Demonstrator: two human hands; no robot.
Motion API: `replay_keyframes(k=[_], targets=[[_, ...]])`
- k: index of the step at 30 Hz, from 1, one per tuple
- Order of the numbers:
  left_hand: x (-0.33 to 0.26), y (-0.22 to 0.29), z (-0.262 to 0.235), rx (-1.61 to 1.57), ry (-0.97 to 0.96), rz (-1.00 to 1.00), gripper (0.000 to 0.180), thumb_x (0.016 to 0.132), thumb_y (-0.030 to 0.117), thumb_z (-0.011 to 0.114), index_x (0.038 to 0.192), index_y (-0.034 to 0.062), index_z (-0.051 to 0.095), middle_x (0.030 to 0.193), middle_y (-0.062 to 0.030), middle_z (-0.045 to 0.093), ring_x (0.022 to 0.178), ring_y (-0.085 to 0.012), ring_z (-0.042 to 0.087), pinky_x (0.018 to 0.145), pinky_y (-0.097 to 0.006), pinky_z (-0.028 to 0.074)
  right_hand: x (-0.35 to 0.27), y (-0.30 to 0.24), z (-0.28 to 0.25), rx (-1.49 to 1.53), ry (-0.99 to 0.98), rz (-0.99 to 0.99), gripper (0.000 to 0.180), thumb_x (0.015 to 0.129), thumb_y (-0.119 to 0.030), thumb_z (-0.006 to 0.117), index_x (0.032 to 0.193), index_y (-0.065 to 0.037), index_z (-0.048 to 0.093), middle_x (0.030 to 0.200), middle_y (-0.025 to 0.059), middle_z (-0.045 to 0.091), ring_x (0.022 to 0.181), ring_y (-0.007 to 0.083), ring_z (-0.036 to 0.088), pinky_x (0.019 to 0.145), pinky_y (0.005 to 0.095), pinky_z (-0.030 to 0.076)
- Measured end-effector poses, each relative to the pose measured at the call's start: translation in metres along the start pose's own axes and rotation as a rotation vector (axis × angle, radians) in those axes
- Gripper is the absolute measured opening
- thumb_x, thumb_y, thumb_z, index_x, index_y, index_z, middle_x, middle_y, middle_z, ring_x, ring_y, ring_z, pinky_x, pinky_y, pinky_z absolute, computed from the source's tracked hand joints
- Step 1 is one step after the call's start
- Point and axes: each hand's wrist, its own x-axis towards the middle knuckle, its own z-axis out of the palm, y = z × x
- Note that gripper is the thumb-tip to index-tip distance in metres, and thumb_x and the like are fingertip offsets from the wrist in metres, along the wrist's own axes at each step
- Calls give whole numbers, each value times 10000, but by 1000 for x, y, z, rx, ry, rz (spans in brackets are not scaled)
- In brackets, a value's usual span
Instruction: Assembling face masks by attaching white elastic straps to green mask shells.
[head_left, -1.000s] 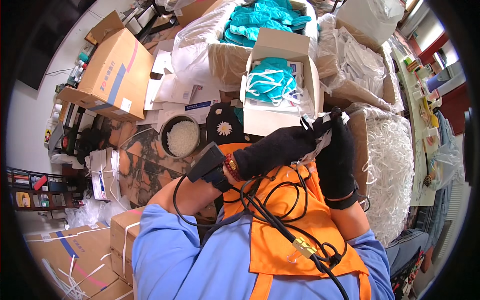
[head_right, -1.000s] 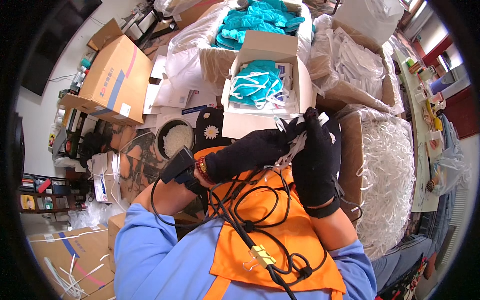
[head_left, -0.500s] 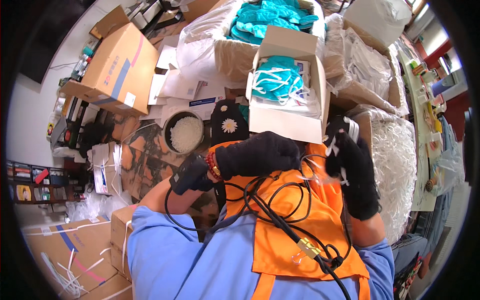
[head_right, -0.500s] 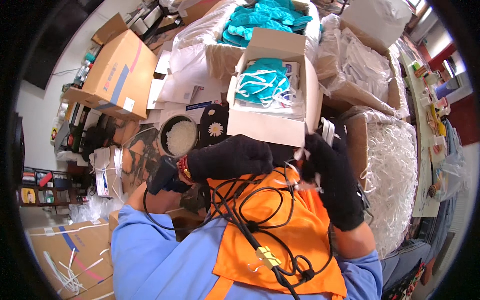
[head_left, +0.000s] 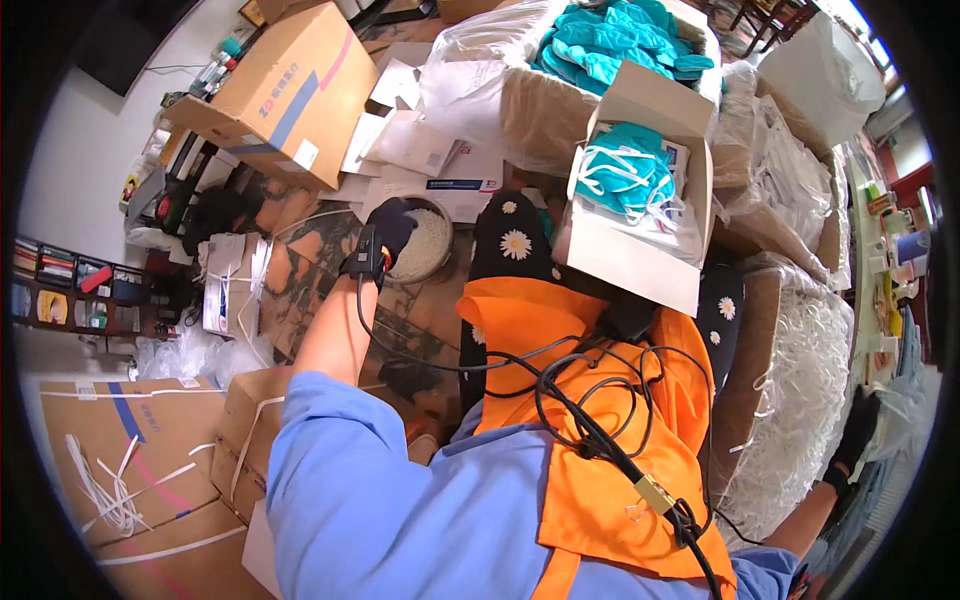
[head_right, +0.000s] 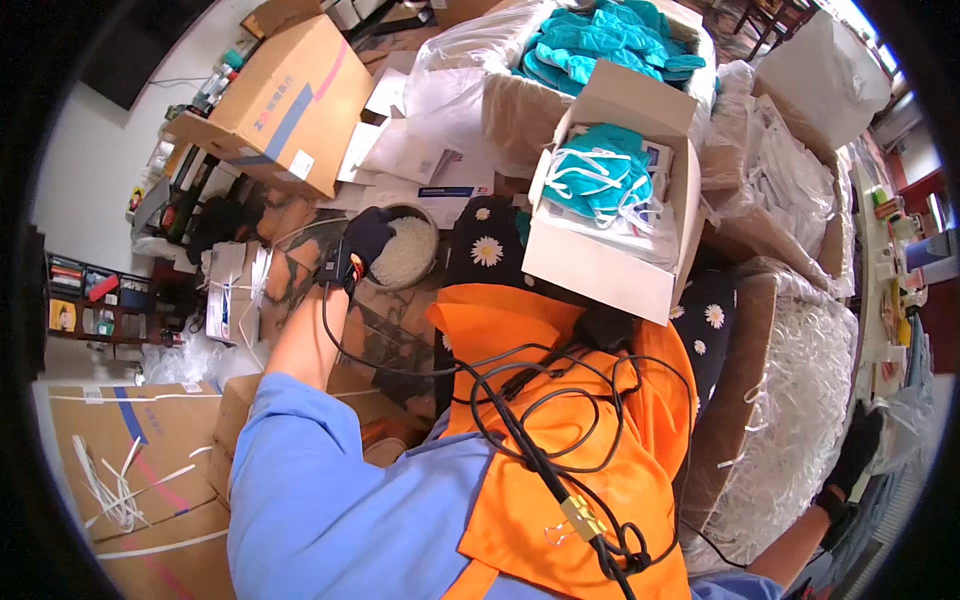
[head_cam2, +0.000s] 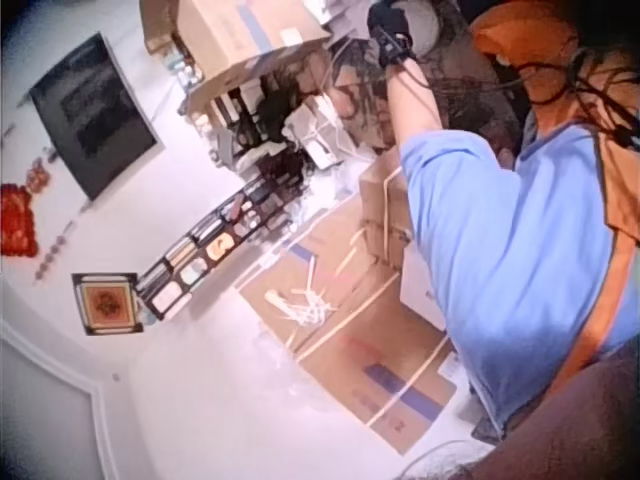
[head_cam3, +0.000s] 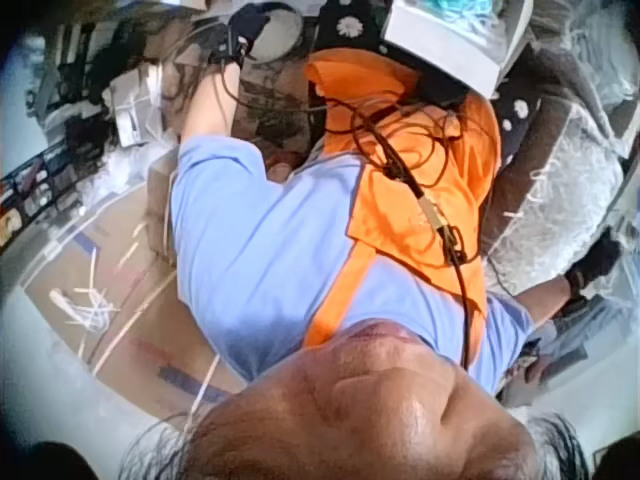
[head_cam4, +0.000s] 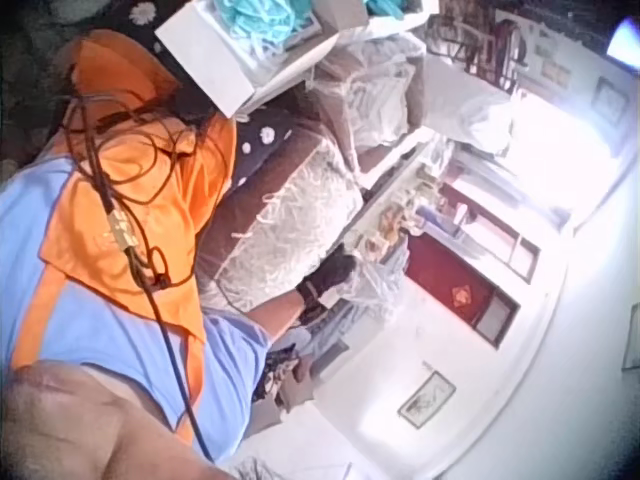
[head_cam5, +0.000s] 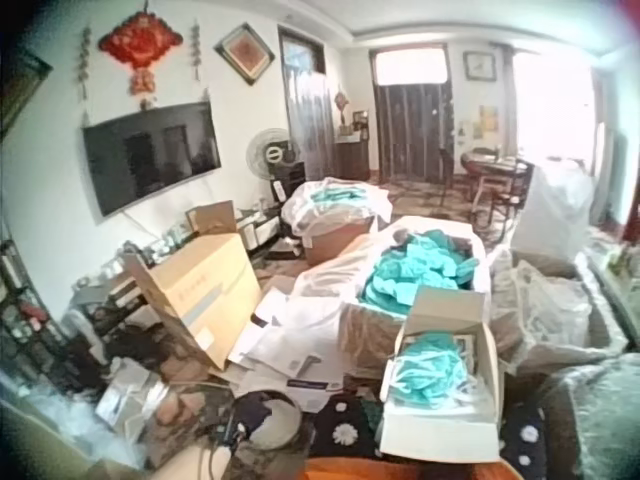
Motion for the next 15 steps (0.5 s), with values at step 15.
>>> replay_keyframes(k=[15], targets=[[87,283,-47,-317,150,641,148,868,154,596,975,62,641,899,-124,660,808,-276,644,743,-357,506,112,-234,-138,589,254,-184,189,849,-194,637,883,-9,627,837,182,622,804,328,617,693,405,487]])
